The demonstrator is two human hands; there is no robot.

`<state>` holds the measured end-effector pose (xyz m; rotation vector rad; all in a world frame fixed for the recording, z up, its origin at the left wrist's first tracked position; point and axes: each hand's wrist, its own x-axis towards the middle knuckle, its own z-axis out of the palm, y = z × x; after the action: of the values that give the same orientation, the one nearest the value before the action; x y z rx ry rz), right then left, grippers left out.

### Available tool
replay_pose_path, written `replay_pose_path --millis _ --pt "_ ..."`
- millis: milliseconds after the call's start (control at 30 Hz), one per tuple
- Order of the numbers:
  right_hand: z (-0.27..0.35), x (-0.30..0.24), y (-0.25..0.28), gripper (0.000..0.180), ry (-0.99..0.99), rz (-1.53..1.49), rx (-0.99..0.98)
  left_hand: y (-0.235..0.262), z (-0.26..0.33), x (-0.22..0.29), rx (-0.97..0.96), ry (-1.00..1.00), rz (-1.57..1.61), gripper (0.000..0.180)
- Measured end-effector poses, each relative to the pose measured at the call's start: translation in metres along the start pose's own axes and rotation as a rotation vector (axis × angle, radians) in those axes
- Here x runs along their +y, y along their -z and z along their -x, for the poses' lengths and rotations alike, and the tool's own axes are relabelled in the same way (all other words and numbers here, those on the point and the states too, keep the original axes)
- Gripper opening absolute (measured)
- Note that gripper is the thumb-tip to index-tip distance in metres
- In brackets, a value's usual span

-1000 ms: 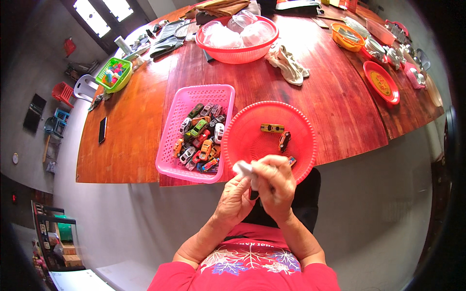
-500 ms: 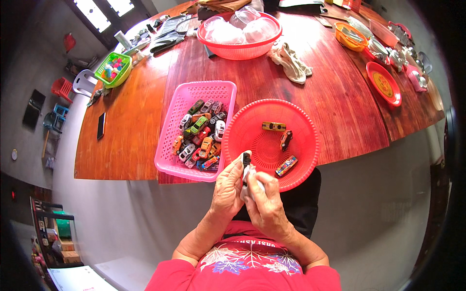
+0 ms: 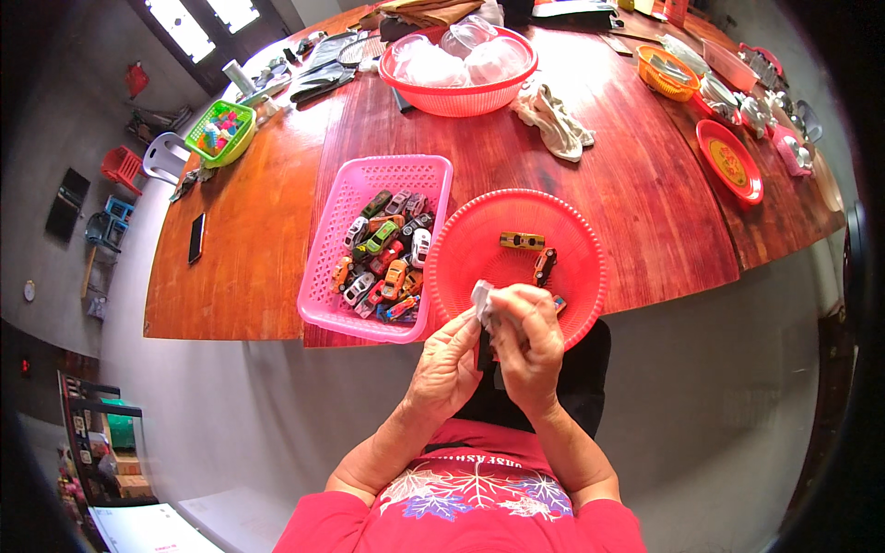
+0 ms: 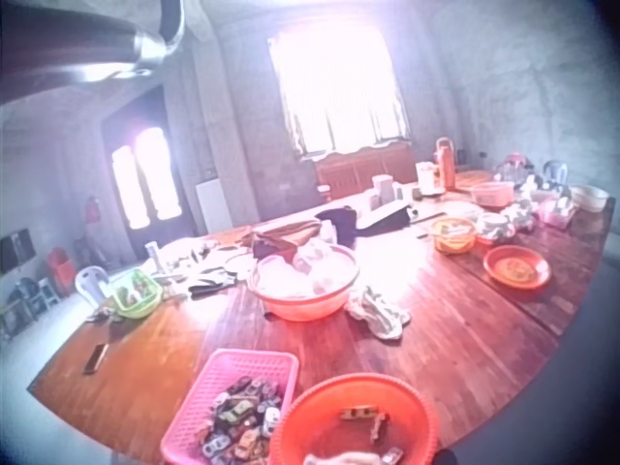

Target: The person wipes small toy cars with a white cloth while sitting at a wooden table. They pick up each toy car from a pink basket, wipe it thoroughly, and place it into a red basket. The process is repeated for multiple toy cars throughout the video.

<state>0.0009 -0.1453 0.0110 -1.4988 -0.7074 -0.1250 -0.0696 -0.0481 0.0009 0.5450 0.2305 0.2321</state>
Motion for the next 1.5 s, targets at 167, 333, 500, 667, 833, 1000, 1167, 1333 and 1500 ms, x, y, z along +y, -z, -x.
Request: replay_pose_path --millis 167,333,500,667,833,1000,1167,1333,1500 --pt "0.003 0.009 -0.003 0.024 -0.101 0.077 -0.006 0.001 -0.002 -0.002 0.050 -0.034 -0.011 0.033" --pt "0.016 -0.006 0.000 0.030 -0.062 0.207 -0.117 0.000 -0.005 -0.002 0.119 -0.121 -0.098 0.034" --pt "0.027 -0.026 0.007 0.029 -0.094 0.085 -0.303 0.008 -0.007 0.004 0.183 -0.159 -0.121 0.032" --pt "0.023 -0.033 0.012 0.033 -0.068 -0.102 -0.375 0.006 -0.004 0.008 0.096 -0.098 0.007 0.033" --pt "0.017 -0.026 0.003 0.034 0.264 0.290 -0.240 -0.006 0.002 0.010 0.058 -0.004 0.132 0.031" --pt "0.024 -0.020 0.012 0.032 0.185 0.190 -0.365 0.013 -0.009 0.034 0.189 -0.261 -0.192 0.033" --pt "0.029 -0.011 0.025 0.031 0.060 0.154 -0.251 0.059 -0.026 0.101 0.351 -0.480 -1.125 0.025" --pt "0.034 -0.011 0.024 0.033 -0.011 0.095 -0.237 0.113 -0.051 0.136 0.632 -0.575 -1.674 0.027" --pt "0.033 -0.012 0.025 0.032 -0.019 0.080 -0.250 0.124 -0.078 0.153 0.690 -0.658 -1.867 0.025"
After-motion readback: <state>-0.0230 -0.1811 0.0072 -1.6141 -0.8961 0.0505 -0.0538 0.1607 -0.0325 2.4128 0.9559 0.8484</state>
